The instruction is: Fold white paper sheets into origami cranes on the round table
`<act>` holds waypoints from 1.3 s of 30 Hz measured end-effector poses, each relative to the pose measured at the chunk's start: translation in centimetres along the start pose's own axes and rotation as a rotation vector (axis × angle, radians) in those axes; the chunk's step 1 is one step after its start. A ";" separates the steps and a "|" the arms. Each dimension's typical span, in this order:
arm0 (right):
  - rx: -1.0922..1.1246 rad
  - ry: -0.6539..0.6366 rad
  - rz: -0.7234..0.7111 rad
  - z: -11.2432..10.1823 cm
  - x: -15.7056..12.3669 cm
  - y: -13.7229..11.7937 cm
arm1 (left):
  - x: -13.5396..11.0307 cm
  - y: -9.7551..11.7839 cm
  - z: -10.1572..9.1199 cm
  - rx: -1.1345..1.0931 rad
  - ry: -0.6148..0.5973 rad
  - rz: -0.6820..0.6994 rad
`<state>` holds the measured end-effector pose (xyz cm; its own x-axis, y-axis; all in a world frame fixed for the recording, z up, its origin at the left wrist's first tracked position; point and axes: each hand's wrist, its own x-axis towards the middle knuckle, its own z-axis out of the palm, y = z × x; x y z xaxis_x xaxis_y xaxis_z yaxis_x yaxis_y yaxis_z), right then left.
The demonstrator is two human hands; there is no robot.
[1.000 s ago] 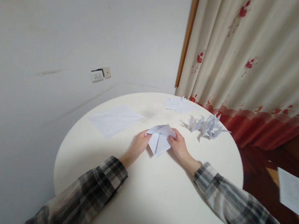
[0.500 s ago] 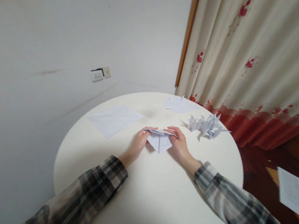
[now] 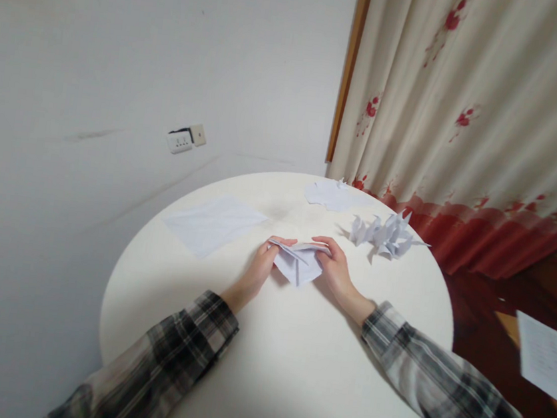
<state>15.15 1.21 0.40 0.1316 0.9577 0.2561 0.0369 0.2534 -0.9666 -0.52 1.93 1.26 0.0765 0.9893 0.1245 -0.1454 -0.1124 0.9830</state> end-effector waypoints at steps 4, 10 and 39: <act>0.013 -0.005 0.014 0.0 0.1 0.1 | 0.2 -0.4 -0.1 0.033 0.030 0.027; 0.009 -0.048 -0.032 -0.3 -0.1 -0.2 | 0.5 -0.9 -0.2 -0.091 0.080 -0.005; 0.176 -0.028 -0.034 -0.3 -0.4 -1.1 | 0.3 0.4 0.1 -0.376 0.140 -0.167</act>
<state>15.32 0.51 1.31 0.1051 0.9510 0.2909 -0.1335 0.3034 -0.9435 -0.42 2.21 1.74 -0.0014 0.9970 -0.0770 -0.4938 0.0662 0.8670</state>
